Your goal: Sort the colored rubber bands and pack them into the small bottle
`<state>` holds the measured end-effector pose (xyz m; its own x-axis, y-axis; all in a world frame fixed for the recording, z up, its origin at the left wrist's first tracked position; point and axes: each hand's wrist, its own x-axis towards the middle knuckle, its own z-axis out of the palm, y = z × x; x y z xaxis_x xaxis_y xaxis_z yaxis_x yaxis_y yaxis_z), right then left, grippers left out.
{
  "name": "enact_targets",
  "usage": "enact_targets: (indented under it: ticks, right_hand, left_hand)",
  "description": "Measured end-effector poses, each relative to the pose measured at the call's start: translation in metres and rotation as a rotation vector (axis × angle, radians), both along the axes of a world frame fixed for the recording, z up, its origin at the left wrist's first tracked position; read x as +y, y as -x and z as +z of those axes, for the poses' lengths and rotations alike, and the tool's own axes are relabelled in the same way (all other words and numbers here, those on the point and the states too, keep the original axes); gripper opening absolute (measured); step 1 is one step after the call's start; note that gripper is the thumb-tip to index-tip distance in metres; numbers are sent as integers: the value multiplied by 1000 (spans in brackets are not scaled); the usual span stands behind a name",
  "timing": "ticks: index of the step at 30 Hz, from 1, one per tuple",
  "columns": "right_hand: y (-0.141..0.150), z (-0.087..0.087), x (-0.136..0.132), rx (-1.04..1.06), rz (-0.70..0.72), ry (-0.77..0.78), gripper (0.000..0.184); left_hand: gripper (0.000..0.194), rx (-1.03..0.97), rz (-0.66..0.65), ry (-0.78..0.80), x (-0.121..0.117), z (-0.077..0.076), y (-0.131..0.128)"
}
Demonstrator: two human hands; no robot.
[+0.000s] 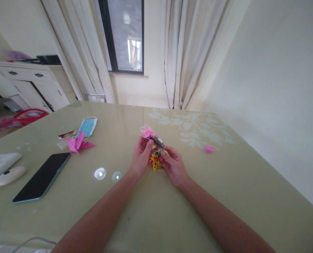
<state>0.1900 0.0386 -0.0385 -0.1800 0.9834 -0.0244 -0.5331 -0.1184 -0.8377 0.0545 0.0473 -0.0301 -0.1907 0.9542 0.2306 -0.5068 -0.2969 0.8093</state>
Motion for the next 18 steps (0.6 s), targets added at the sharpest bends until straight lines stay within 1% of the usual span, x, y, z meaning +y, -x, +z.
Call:
enact_targets:
  ticks: [3, 6, 12, 18]
  right_hand:
    - [1, 2, -2, 33, 77, 10, 41]
    - [0, 2, -1, 48, 92, 44, 39]
    - [-1, 0, 3, 25, 6, 34, 36]
    - [0, -3, 4, -27, -70, 37, 41]
  left_hand:
    - [33, 34, -30, -7, -2, 0, 0]
    - [33, 68, -53, -10, -3, 0, -1]
    - [31, 62, -45, -14, -2, -2, -1]
    - [30, 99, 34, -26, 0, -2, 2]
